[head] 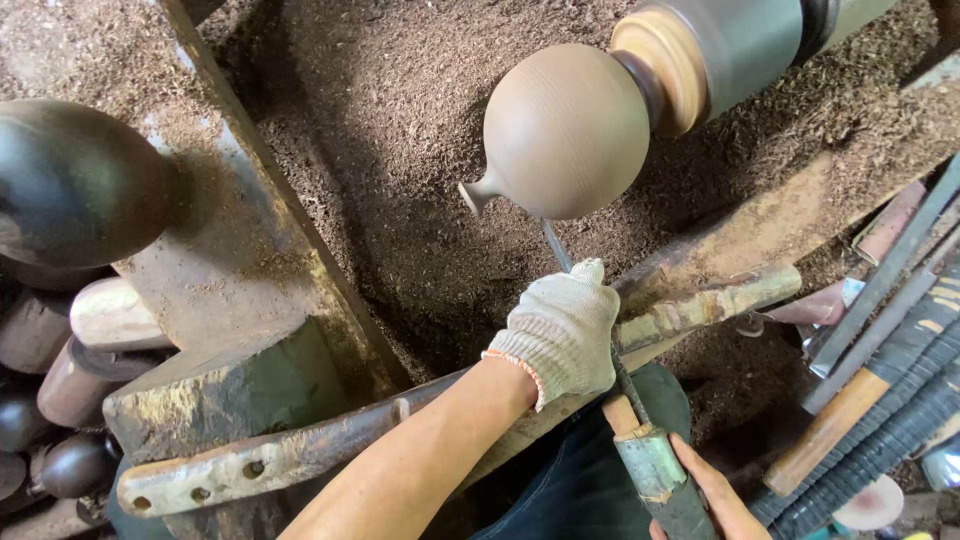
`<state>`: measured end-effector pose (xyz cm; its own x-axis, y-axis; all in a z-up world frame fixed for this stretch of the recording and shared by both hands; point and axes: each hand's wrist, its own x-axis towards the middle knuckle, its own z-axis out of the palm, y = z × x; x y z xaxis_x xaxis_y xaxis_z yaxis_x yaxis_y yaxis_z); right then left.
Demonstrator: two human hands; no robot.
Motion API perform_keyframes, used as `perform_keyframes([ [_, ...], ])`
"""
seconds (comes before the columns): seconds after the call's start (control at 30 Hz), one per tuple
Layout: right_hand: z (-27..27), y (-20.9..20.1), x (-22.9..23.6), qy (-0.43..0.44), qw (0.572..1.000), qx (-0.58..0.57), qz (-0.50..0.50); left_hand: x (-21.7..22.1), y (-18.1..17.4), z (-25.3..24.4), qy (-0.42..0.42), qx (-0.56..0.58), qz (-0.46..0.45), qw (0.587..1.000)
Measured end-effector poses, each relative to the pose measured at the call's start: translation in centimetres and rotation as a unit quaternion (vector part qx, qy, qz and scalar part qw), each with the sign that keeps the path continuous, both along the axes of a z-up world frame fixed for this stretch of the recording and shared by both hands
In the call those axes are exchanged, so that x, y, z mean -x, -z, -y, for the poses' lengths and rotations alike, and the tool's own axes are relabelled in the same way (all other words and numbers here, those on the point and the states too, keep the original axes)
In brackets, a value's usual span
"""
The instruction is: The person sits at a lathe holding a rotating clay pot against a flat metal file, shaping and smoothing the pot's surface. They briefly stop the lathe to reposition the pot, then resume filing, and finally remove the finished pot from the lathe.
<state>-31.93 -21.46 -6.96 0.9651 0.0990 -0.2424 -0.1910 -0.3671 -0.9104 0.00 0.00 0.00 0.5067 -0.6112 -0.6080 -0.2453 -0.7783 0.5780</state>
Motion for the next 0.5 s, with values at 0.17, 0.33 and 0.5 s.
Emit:
perform_keyframes([
  [0.17, -1.9, -1.9, 0.5, 0.123, 0.977, -0.05, -0.165, -0.4, 0.1, -0.4, 0.027, 0.035, 0.007, 0.999],
  [0.33, -3.3, -2.6, 1.1, 0.125, 0.983, -0.01, -0.136, -1.2, -0.1, -0.3, 0.073, 0.03, -0.013, 0.997],
  [0.5, -5.6, -6.7, -3.1, 0.225, 0.898, -0.122, -0.357, -1.4, 0.2, -0.3, 0.114, 0.028, -0.018, 0.993],
])
